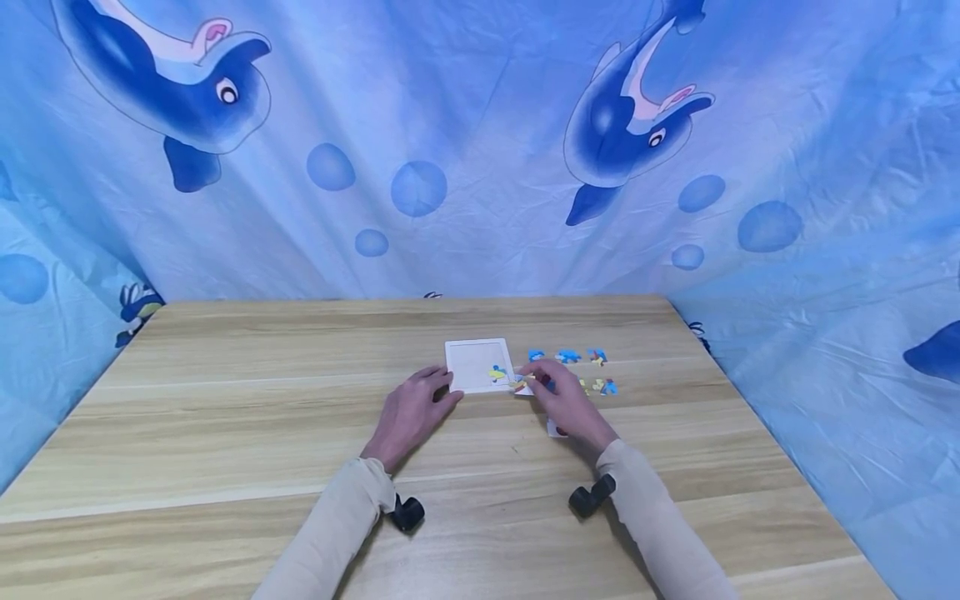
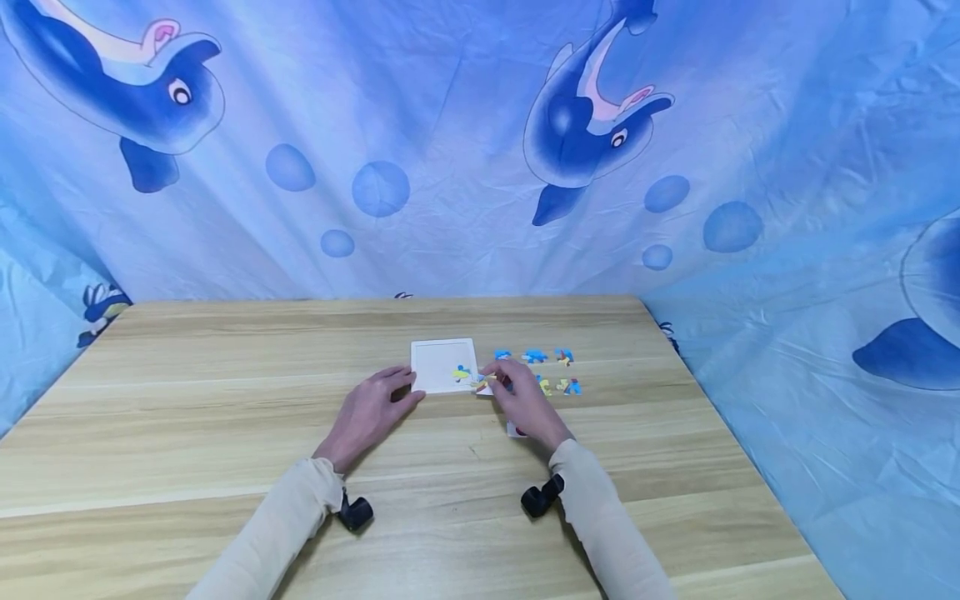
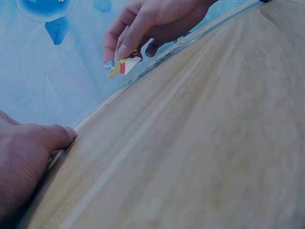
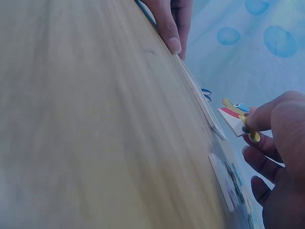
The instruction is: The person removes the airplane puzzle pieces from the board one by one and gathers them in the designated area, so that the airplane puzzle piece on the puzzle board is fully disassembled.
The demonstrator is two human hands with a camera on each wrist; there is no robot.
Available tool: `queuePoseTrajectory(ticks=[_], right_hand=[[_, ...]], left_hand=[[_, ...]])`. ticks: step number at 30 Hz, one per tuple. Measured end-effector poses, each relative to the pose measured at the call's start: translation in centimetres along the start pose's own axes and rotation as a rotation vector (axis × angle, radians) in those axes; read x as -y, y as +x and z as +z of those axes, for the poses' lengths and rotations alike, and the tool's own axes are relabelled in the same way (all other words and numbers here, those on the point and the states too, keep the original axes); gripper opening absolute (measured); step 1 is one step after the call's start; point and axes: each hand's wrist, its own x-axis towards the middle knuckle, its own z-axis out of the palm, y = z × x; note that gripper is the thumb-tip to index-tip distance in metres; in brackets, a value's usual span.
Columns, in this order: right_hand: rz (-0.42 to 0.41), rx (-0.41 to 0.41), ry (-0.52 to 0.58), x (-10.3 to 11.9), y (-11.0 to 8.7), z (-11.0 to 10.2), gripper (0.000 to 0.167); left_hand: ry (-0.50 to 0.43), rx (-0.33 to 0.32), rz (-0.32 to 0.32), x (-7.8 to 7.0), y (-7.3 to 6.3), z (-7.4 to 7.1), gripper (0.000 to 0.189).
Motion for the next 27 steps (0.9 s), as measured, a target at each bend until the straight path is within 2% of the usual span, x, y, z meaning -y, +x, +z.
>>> queuePoseTrajectory(ticks=[15, 23, 27], right_hand=[[0.038, -0.023, -0.015, -1.3, -1.7, -2.4, 0.021], [-0.003, -0.046, -0.027, -2.0, -2.6, -3.4, 0.02], [0.012, -0.057, -0.036, -2.1, -3.1, -3.8, 0.021]], left_hand=[[-0.003, -0.009, 0.004, -0.1, 0.1, 0.1, 0.036], [-0.003, 0.0, 0.0, 0.0, 0.1, 0.2, 0.035], [-0.005, 0.003, -0.005, -0.1, 0.1, 0.1, 0.034]])
